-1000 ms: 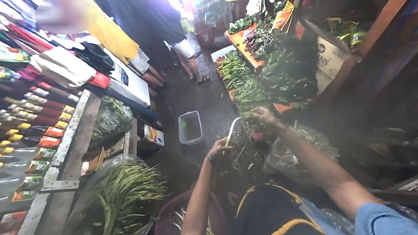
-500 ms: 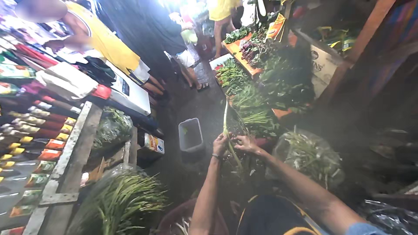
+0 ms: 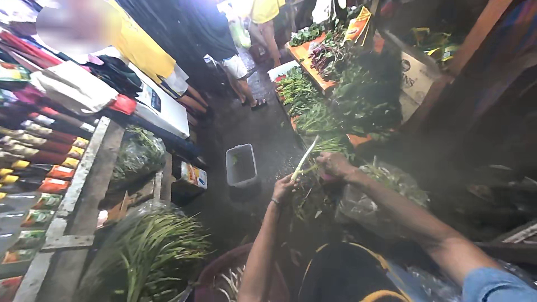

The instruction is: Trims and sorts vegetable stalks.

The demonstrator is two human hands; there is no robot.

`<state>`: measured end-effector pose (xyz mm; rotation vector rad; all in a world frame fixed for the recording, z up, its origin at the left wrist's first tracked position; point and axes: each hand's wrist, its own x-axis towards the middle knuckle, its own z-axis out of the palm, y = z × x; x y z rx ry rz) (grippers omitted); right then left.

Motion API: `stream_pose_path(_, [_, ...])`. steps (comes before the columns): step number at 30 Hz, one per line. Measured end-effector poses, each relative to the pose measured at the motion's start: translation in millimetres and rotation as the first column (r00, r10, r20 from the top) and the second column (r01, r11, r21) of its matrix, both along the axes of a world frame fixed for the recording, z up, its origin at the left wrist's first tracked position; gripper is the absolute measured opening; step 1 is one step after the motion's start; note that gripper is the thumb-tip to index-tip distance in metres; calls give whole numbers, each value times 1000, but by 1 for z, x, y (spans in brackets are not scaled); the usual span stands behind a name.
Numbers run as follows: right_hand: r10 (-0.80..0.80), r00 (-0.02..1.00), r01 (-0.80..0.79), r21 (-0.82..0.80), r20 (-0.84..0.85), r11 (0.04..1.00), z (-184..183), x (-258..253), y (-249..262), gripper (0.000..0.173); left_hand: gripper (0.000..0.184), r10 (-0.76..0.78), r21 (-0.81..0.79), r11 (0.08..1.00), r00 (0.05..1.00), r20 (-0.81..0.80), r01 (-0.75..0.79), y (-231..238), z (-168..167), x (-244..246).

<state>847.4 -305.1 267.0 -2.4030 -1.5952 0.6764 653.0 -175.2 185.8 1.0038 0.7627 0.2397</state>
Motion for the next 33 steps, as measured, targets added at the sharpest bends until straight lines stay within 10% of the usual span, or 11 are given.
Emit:
stream_pose_path(17, [-451, 872, 419, 189, 190, 888, 18, 140, -131, 27, 40, -400, 22, 915, 914, -68, 403, 11, -24, -94])
stream_pose_path(26, [-602, 788, 610, -37, 127, 791, 27, 169, -174, 31, 35, -206, -22, 979, 963, -173, 205, 32, -83, -142])
stream_pose_path(33, [-731, 659, 739, 330, -174, 587, -24, 196, -203, 27, 33, -114, -15, 993, 973, -202, 113, 17, -51, -89])
